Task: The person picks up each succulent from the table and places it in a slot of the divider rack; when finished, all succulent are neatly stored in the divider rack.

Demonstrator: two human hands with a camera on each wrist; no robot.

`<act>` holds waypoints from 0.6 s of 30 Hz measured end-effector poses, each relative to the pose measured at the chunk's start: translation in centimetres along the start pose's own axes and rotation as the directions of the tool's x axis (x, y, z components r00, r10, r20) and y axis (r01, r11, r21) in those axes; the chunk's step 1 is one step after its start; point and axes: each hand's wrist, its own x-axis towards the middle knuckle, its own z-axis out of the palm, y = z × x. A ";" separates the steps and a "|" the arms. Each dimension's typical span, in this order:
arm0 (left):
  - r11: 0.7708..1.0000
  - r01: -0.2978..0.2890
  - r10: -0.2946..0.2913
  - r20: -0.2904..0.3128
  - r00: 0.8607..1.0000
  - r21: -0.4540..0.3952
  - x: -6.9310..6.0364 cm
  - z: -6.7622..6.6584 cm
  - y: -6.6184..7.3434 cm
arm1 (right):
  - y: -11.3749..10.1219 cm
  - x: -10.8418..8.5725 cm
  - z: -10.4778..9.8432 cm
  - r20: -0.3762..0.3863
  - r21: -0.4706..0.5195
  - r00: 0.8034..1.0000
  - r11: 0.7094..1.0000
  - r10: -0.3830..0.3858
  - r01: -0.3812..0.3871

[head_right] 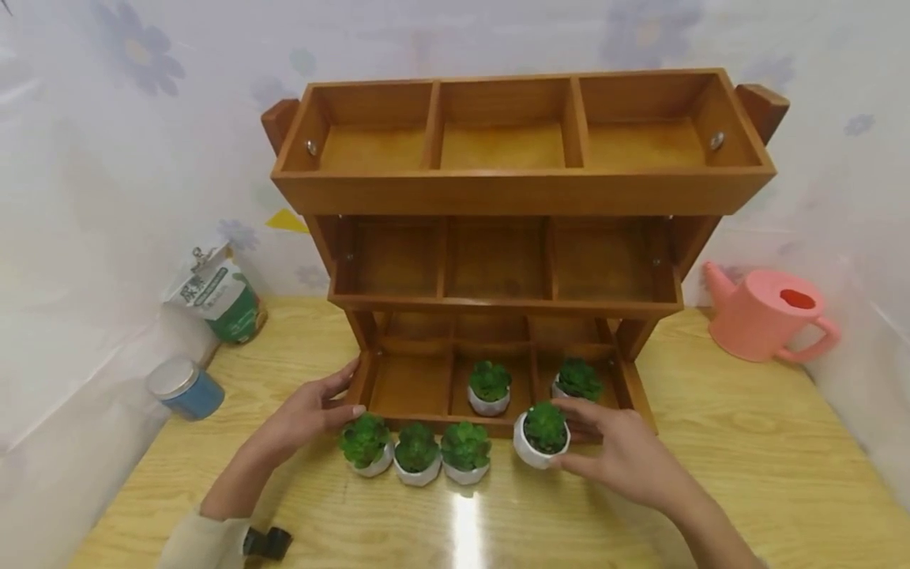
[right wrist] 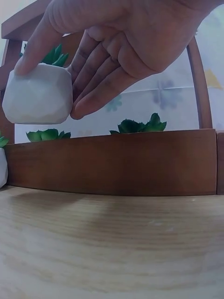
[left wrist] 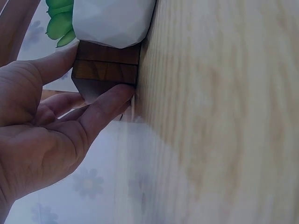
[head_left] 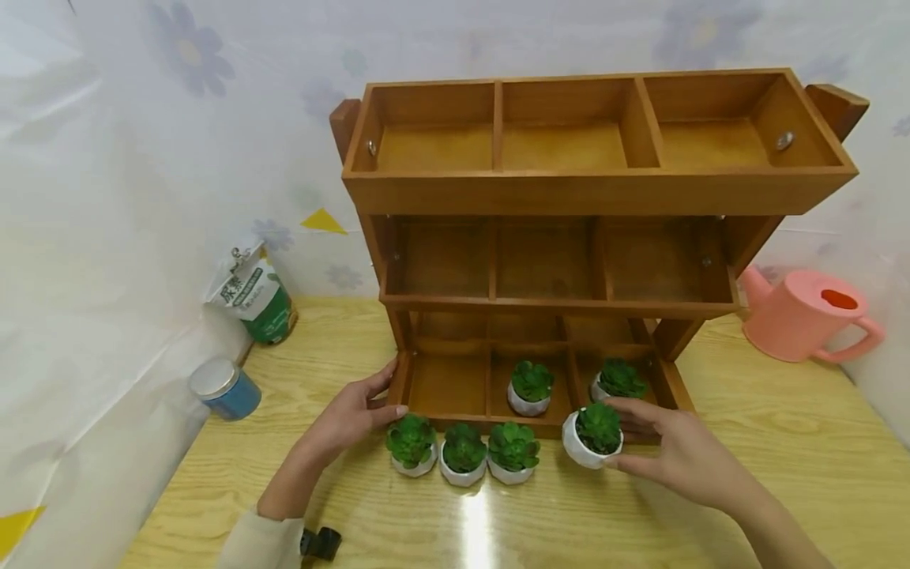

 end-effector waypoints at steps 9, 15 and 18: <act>1.000 -0.001 0.001 0.012 1.000 0.005 0.1 -0.1 0.2 | -0.6 1.0 -1.2 -0.003 -0.022 0.998 0.998 0.062 -0.062; 1.000 -0.001 0.000 0.023 1.000 0.007 0.1 0.1 0.2 | -1.1 2.0 -1.4 -0.011 -0.030 0.999 0.998 0.047 -0.048; 1.000 -0.005 0.005 0.032 0.999 0.004 0.1 0.1 0.1 | -1.2 2.5 -1.1 -0.022 -0.004 0.999 0.999 0.035 -0.035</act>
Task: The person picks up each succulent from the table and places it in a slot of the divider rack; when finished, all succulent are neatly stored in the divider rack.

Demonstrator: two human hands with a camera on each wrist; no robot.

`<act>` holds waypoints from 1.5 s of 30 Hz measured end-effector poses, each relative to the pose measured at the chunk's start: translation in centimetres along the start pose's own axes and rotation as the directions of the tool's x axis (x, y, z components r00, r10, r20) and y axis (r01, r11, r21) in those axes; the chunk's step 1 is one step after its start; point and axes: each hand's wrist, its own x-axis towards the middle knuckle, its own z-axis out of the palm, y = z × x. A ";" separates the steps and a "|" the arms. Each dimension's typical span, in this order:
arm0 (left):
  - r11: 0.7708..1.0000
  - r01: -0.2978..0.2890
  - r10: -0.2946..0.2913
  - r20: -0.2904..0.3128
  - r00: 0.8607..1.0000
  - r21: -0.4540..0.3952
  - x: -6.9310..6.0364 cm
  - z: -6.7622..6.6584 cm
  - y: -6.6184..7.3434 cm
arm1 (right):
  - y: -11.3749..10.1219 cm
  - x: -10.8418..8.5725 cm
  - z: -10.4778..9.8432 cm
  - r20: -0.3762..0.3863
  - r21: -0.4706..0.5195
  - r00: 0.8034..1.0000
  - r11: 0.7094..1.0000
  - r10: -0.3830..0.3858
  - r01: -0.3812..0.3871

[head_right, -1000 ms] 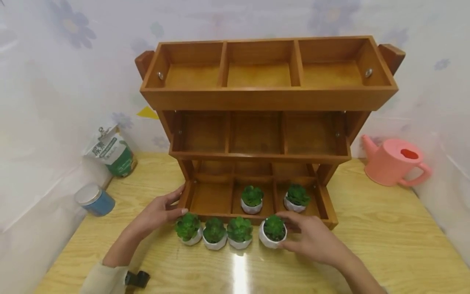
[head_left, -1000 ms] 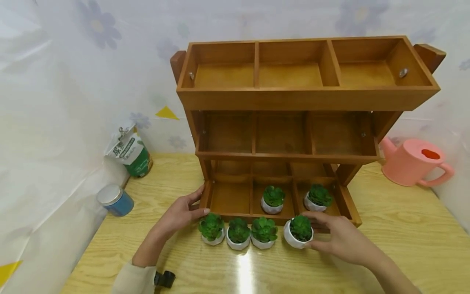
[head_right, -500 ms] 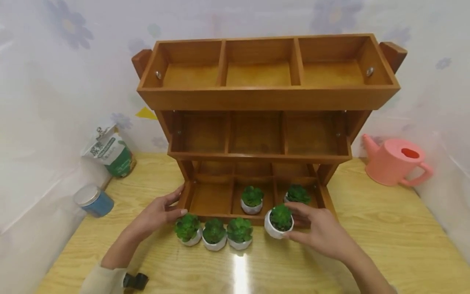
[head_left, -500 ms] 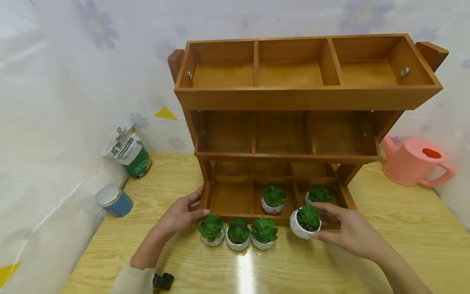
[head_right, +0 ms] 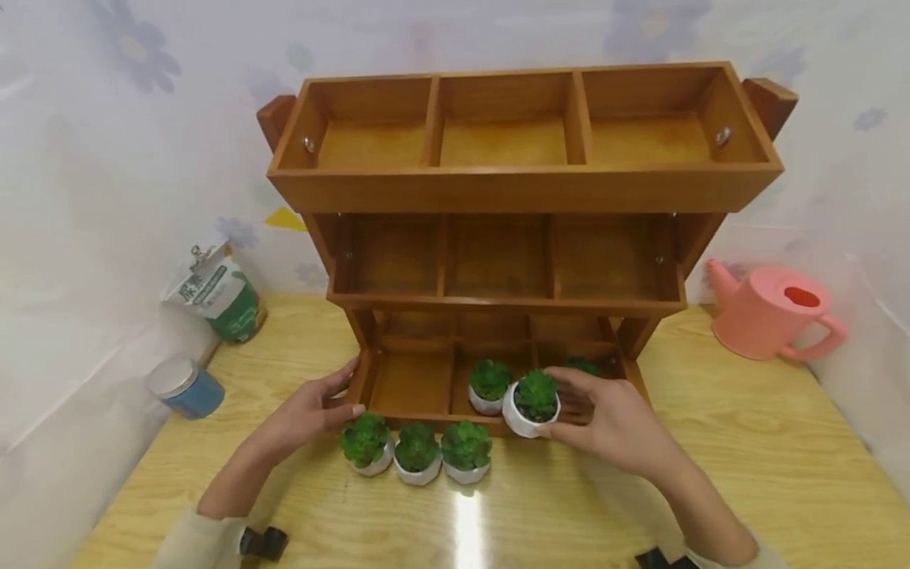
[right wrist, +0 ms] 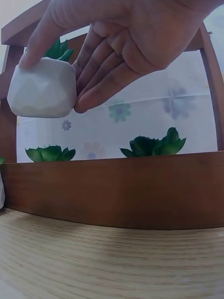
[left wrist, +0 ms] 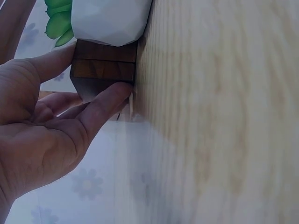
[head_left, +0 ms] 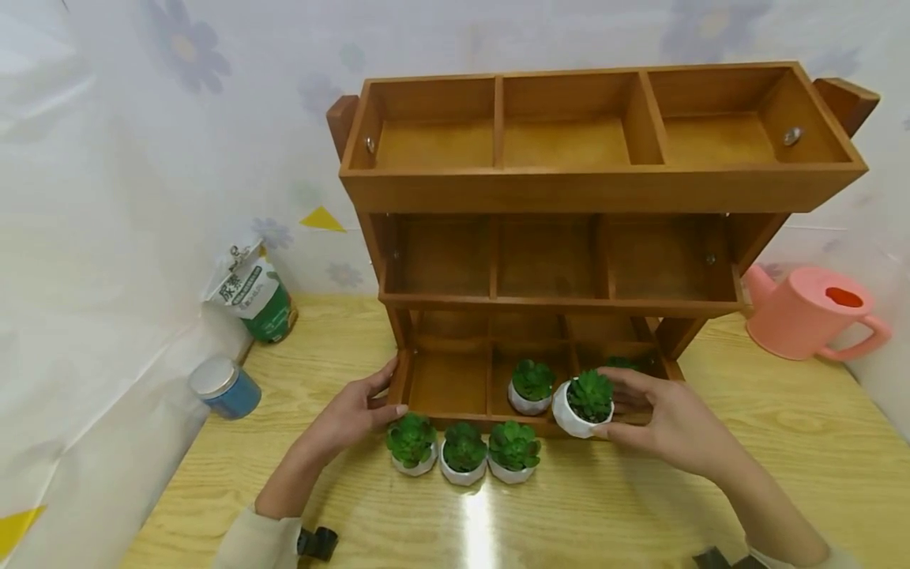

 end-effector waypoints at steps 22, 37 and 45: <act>1.000 -0.009 0.009 0.009 1.000 0.004 0.2 0.0 0.2 | -1.3 3.6 2.3 0.001 0.091 1.000 0.996 0.012 -0.012; 0.999 -0.023 0.022 0.029 0.999 0.038 -0.2 -0.1 0.0 | -2.1 5.8 4.4 0.017 0.061 0.999 0.997 -0.044 0.043; 0.999 -0.019 0.018 0.024 1.000 0.029 -0.1 -0.1 0.1 | -3.0 7.9 5.8 0.092 0.109 0.995 0.994 -0.038 0.028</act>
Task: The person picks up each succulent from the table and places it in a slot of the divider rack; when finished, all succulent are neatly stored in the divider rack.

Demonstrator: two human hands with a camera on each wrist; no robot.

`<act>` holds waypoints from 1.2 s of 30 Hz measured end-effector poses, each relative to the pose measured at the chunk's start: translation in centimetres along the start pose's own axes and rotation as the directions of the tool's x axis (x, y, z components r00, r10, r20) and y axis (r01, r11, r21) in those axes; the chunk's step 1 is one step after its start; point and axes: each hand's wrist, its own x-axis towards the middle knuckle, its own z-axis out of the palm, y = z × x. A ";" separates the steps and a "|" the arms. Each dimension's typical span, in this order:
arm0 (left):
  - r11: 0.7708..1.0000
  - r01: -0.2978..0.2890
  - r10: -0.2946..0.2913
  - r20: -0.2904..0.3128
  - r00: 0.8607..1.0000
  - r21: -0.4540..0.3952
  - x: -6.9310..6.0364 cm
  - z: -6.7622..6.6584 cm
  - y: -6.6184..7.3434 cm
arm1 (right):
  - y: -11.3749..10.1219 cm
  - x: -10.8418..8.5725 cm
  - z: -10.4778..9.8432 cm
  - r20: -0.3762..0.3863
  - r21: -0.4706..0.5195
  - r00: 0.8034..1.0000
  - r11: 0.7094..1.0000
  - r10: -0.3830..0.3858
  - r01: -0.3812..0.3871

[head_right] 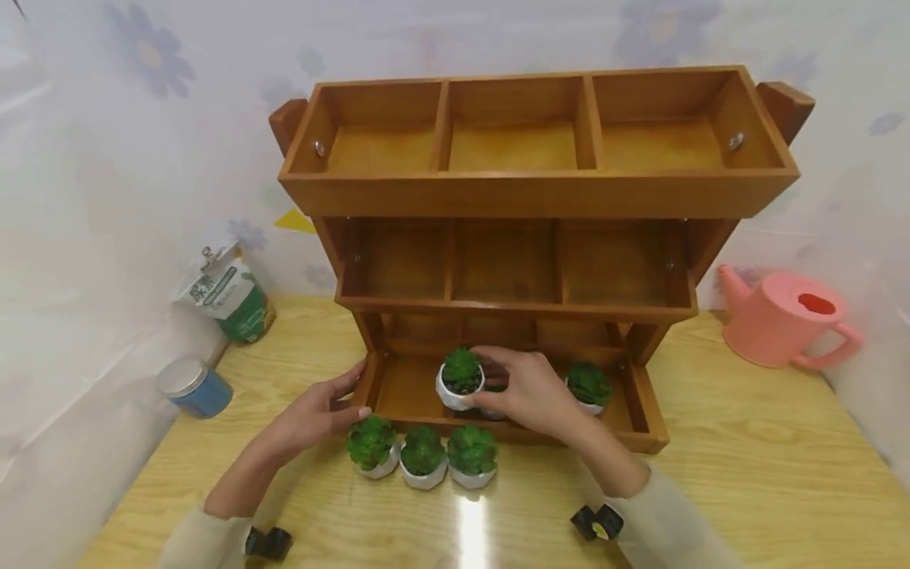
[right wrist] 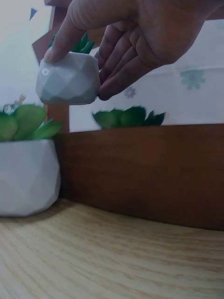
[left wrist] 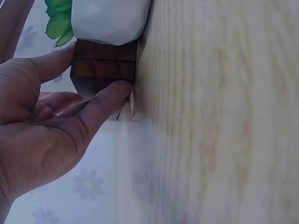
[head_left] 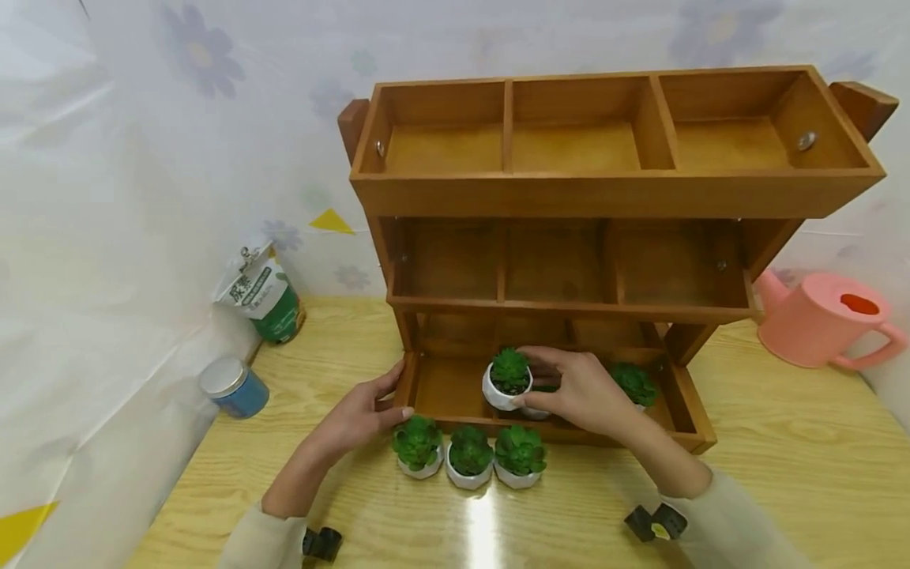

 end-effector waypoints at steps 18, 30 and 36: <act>1.000 0.006 -0.006 -0.044 0.999 -0.010 0.0 0.1 0.0 | -1.3 4.5 3.1 0.165 -0.060 0.984 0.995 -0.069 0.080; 1.000 0.008 -0.007 -0.048 0.999 0.016 0.0 0.3 0.2 | -1.6 6.3 4.8 0.231 -0.232 0.965 0.956 -0.123 0.178; 1.000 -0.004 0.005 -0.044 0.999 0.015 -0.1 0.2 0.1 | -2.1 7.3 5.7 0.259 -0.249 0.956 0.947 -0.138 0.205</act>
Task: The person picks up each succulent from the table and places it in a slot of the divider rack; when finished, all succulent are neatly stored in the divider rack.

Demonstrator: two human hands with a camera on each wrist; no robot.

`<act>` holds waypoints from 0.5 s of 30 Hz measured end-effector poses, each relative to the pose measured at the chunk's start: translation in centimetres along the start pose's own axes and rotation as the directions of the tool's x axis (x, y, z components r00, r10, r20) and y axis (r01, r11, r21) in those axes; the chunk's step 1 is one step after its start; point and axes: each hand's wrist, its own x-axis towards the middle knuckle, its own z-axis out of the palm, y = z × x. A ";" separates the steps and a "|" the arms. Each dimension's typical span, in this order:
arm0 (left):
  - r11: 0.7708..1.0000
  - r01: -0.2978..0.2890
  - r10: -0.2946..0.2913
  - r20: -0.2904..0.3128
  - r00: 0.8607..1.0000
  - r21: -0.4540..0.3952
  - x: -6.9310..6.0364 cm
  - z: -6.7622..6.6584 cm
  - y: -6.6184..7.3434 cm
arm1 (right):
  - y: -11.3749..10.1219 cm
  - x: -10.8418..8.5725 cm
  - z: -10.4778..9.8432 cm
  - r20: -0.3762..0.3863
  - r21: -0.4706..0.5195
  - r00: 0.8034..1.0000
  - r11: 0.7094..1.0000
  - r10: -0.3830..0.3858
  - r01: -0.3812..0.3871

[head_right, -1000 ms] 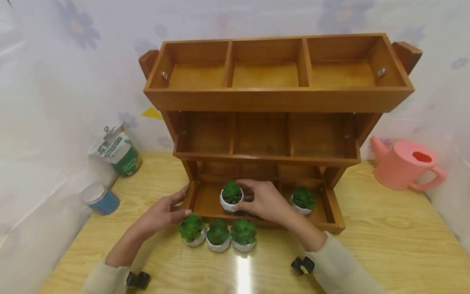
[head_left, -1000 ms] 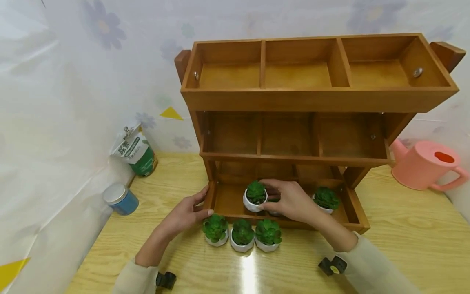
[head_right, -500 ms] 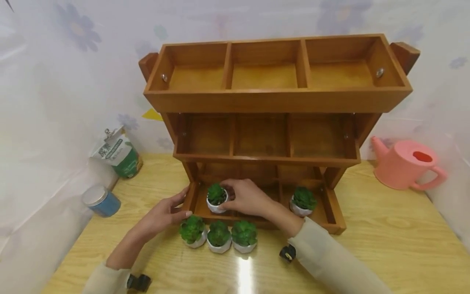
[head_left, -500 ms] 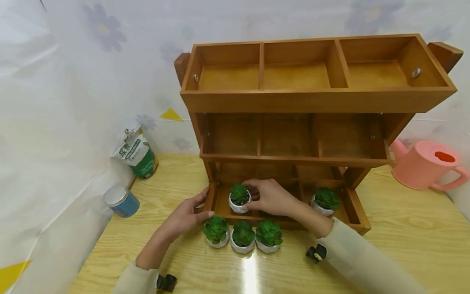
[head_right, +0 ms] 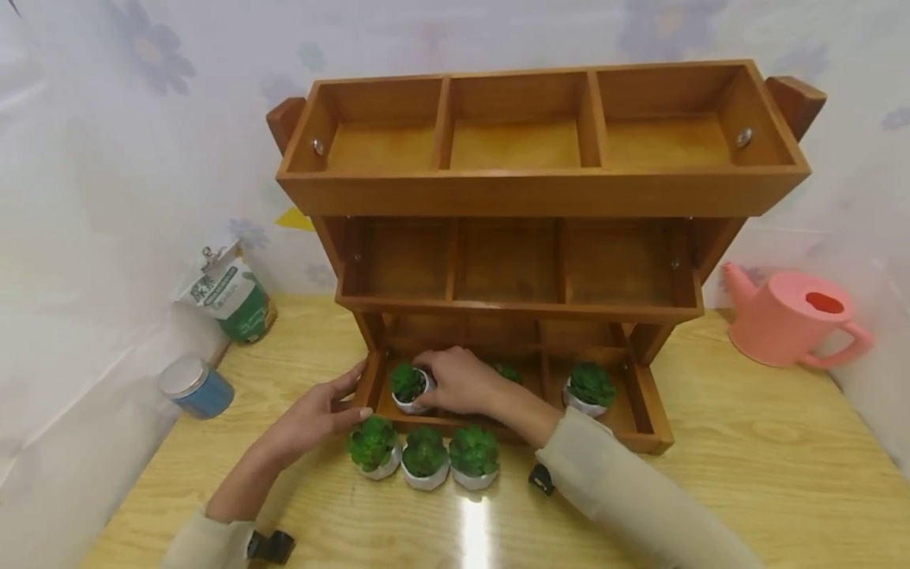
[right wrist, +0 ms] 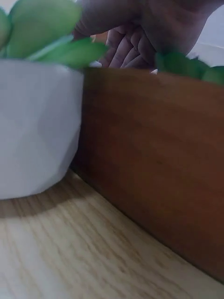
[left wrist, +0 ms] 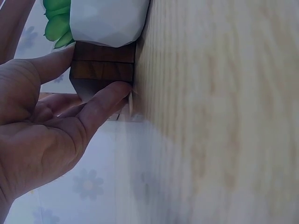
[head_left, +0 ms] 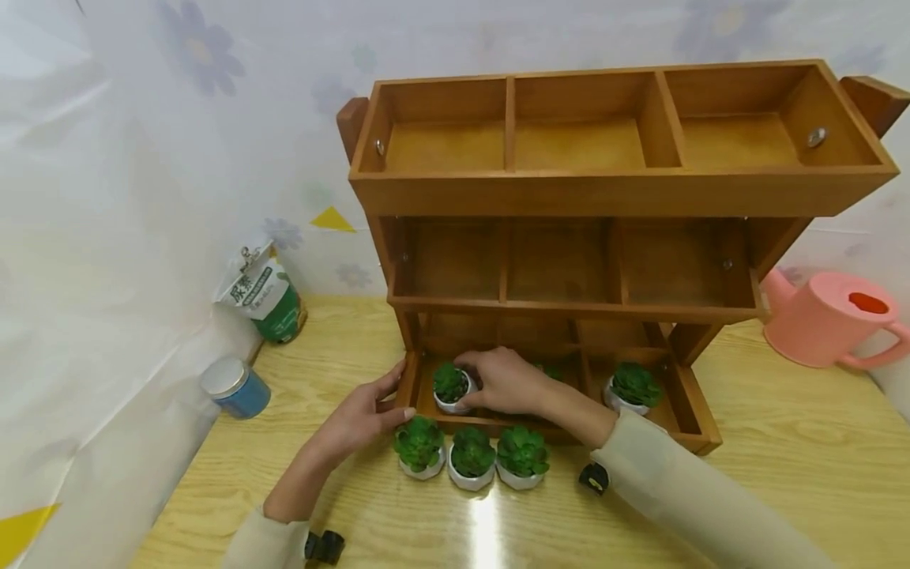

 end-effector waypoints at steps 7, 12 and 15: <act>1.000 -0.007 0.007 0.011 1.000 -0.017 0.1 0.2 0.0 | -0.2 0.7 -0.1 0.076 0.017 0.996 0.998 0.057 -0.058; 1.000 -0.007 0.007 0.006 1.000 -0.015 0.0 0.3 0.1 | -0.4 0.9 -0.5 0.119 0.015 0.991 0.997 0.067 -0.069; 1.000 -0.012 0.012 0.009 1.000 -0.009 -0.1 0.2 0.2 | -0.6 0.6 -0.8 0.115 0.018 0.990 0.996 0.081 -0.083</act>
